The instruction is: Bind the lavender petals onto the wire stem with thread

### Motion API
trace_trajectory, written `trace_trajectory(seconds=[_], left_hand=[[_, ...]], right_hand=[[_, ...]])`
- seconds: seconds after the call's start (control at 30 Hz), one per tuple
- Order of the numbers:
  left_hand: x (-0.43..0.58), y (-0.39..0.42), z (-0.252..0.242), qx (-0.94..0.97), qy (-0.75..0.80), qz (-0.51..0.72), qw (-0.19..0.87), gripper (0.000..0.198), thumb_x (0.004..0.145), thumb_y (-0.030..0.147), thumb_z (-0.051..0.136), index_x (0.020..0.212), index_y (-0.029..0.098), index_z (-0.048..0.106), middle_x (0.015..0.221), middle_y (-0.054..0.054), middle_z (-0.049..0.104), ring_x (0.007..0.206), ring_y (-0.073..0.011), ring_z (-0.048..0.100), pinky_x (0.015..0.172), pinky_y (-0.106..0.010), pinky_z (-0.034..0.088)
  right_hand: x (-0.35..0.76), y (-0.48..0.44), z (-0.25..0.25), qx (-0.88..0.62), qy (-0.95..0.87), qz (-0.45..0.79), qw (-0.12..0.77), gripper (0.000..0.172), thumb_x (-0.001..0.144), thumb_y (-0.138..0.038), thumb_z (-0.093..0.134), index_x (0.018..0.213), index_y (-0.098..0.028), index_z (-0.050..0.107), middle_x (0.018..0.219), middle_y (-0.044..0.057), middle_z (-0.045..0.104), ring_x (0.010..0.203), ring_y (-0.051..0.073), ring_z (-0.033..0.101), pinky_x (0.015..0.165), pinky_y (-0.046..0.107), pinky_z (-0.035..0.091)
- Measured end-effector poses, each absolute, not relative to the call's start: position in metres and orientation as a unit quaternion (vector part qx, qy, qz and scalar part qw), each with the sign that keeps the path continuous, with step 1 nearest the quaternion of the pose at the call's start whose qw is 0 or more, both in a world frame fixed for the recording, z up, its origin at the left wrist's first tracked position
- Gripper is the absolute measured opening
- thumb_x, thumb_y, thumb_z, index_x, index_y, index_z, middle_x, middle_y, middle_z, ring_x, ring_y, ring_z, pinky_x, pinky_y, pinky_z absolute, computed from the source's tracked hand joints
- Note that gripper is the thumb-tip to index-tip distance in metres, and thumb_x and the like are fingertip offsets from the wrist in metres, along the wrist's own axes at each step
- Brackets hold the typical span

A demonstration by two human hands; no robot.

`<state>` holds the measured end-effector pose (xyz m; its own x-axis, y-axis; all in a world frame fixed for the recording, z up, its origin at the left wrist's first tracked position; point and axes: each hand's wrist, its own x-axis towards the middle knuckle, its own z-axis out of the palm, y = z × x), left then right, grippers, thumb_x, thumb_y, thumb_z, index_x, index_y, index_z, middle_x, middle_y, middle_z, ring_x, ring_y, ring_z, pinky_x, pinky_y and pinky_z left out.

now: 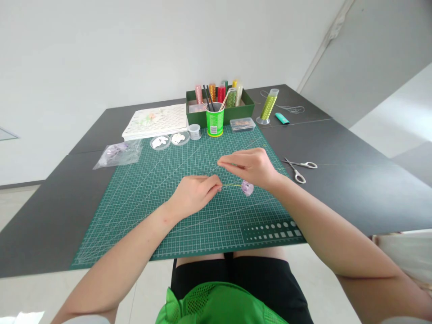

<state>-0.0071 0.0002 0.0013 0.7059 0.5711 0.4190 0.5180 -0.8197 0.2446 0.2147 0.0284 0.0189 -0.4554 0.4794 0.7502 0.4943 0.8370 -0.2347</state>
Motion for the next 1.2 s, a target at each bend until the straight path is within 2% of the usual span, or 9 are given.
trace_trajectory(seconds=[0.2, 0.37, 0.5, 0.6, 0.7, 0.77, 0.9, 1.07, 1.2], left_hand=[[-0.007, -0.004, 0.007, 0.927, 0.275, 0.247, 0.06, 0.023, 0.107, 0.027, 0.047, 0.092, 0.019, 0.062, 0.079, 0.001, 0.076, 0.069, -0.0146, 0.072, 0.058, -0.025, 0.045], [-0.008, -0.009, 0.013, 0.915, 0.286, 0.264, 0.105, 0.026, 0.107, 0.031, 0.044, 0.093, 0.021, 0.063, 0.083, 0.0, 0.078, 0.073, -0.0154, 0.074, 0.063, -0.026, 0.048], [-0.009, -0.009, 0.012, 0.89, 0.301, 0.319, 0.125, 0.021, 0.106, 0.029, 0.046, 0.095, 0.022, 0.062, 0.086, 0.0, 0.08, 0.07, -0.0138, 0.073, 0.067, -0.026, 0.05], [-0.009, -0.009, 0.012, 0.858, 0.327, 0.376, 0.126, 0.016, 0.105, 0.027, 0.048, 0.095, 0.022, 0.06, 0.083, 0.0, 0.08, 0.067, -0.0131, 0.073, 0.065, -0.025, 0.051], [-0.009, -0.008, 0.013, 0.822, 0.369, 0.417, 0.118, 0.014, 0.104, 0.026, 0.05, 0.095, 0.021, 0.058, 0.079, 0.001, 0.079, 0.064, -0.0123, 0.072, 0.062, -0.024, 0.05], [-0.01, -0.006, 0.014, 0.799, 0.4, 0.439, 0.097, 0.014, 0.104, 0.026, 0.05, 0.094, 0.021, 0.058, 0.078, 0.001, 0.078, 0.065, -0.0121, 0.073, 0.062, -0.023, 0.049], [-0.014, 0.002, 0.012, 0.764, 0.453, 0.458, 0.039, 0.014, 0.104, 0.026, 0.05, 0.094, 0.021, 0.059, 0.077, 0.0, 0.078, 0.071, -0.0135, 0.074, 0.067, -0.025, 0.049], [-0.019, 0.013, 0.005, 0.758, 0.508, 0.409, 0.009, 0.015, 0.104, 0.031, 0.051, 0.1, 0.021, 0.062, 0.082, 0.0, 0.08, 0.073, -0.0162, 0.075, 0.068, -0.027, 0.047], [-0.016, 0.014, 0.001, 0.754, 0.527, 0.389, 0.052, 0.015, 0.103, 0.032, 0.053, 0.106, 0.022, 0.064, 0.087, 0.0, 0.082, 0.073, -0.017, 0.075, 0.066, -0.027, 0.046]], right_hand=[[0.218, 0.038, 0.015, -0.365, -0.818, 0.144, 0.421, 0.023, 0.093, -0.033, 0.067, 0.087, -0.019, 0.083, 0.065, 0.0, 0.073, 0.051, 0.009, 0.052, 0.051, 0.023, 0.038], [0.219, 0.046, 0.012, -0.412, -0.798, 0.234, 0.373, 0.024, 0.089, -0.037, 0.069, 0.083, -0.017, 0.082, 0.051, -0.005, 0.051, 0.048, 0.007, 0.035, 0.05, 0.025, 0.029], [0.216, 0.051, 0.006, -0.433, -0.797, 0.294, 0.302, 0.026, 0.088, -0.035, 0.067, 0.076, -0.015, 0.078, 0.048, -0.008, 0.034, 0.05, 0.008, 0.03, 0.052, 0.025, 0.024], [0.212, 0.051, 0.002, -0.41, -0.803, 0.339, 0.271, 0.029, 0.091, -0.035, 0.062, 0.075, -0.014, 0.075, 0.054, -0.005, 0.047, 0.055, 0.009, 0.041, 0.056, 0.025, 0.03], [0.209, 0.048, 0.0, -0.374, -0.812, 0.358, 0.269, 0.028, 0.096, -0.032, 0.055, 0.083, -0.015, 0.074, 0.076, 0.002, 0.065, 0.066, 0.011, 0.051, 0.063, 0.026, 0.038], [0.208, 0.044, 0.001, -0.363, -0.818, 0.359, 0.266, 0.027, 0.098, -0.028, 0.051, 0.093, -0.016, 0.074, 0.072, -0.001, 0.062, 0.061, 0.01, 0.047, 0.061, 0.025, 0.036], [0.203, 0.033, 0.01, -0.333, -0.832, 0.368, 0.246, 0.026, 0.101, -0.021, 0.047, 0.102, -0.017, 0.073, 0.056, -0.009, 0.039, 0.048, 0.007, 0.028, 0.052, 0.023, 0.025], [0.198, 0.02, 0.019, -0.294, -0.846, 0.36, 0.261, 0.028, 0.101, -0.017, 0.045, 0.105, -0.017, 0.073, 0.067, -0.005, 0.056, 0.05, 0.006, 0.033, 0.053, 0.023, 0.029], [0.197, 0.017, 0.018, -0.288, -0.854, 0.344, 0.264, 0.03, 0.101, -0.017, 0.045, 0.107, -0.018, 0.074, 0.062, -0.006, 0.055, 0.049, 0.007, 0.034, 0.053, 0.023, 0.029]])
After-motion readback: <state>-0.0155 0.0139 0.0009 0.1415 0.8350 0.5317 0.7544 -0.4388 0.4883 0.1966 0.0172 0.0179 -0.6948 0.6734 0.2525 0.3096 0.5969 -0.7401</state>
